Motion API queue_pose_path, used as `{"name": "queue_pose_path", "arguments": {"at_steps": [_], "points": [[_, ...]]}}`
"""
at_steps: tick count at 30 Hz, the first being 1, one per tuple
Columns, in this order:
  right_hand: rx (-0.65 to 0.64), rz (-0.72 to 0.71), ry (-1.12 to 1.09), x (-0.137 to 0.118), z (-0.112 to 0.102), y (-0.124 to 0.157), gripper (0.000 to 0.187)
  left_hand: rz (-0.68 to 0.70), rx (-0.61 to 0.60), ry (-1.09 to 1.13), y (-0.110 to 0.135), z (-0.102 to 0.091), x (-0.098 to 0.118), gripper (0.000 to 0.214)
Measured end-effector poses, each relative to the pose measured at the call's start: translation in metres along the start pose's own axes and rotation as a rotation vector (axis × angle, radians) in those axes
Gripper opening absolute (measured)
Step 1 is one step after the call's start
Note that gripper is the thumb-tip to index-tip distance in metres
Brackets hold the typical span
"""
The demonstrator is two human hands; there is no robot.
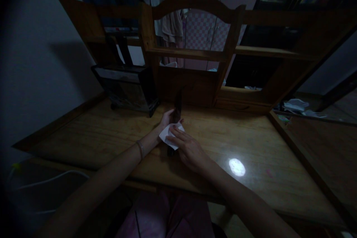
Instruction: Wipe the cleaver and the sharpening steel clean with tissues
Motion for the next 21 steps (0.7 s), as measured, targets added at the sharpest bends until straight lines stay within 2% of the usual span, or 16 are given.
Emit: {"name": "queue_pose_path", "arguments": {"at_steps": [14,21], "points": [[0.058,0.06,0.06,0.0077,-0.0008,0.0026,0.071,-0.092,-0.023,-0.058,-0.0029,0.0034,-0.0072,0.017],[0.029,0.049,0.019,0.0053,0.0011,0.002,0.072,-0.038,0.016,-0.045,-0.002,0.005,-0.0016,0.014]]}}
Point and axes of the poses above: each hand's wrist, its own y-axis away from the middle knuckle, its own z-axis out of the palm, x = y × z, the point moved 8 cm from there along -y, towards the middle knuckle, and after that the axes turned 5 degrees about -x, right-handed, at the moved point
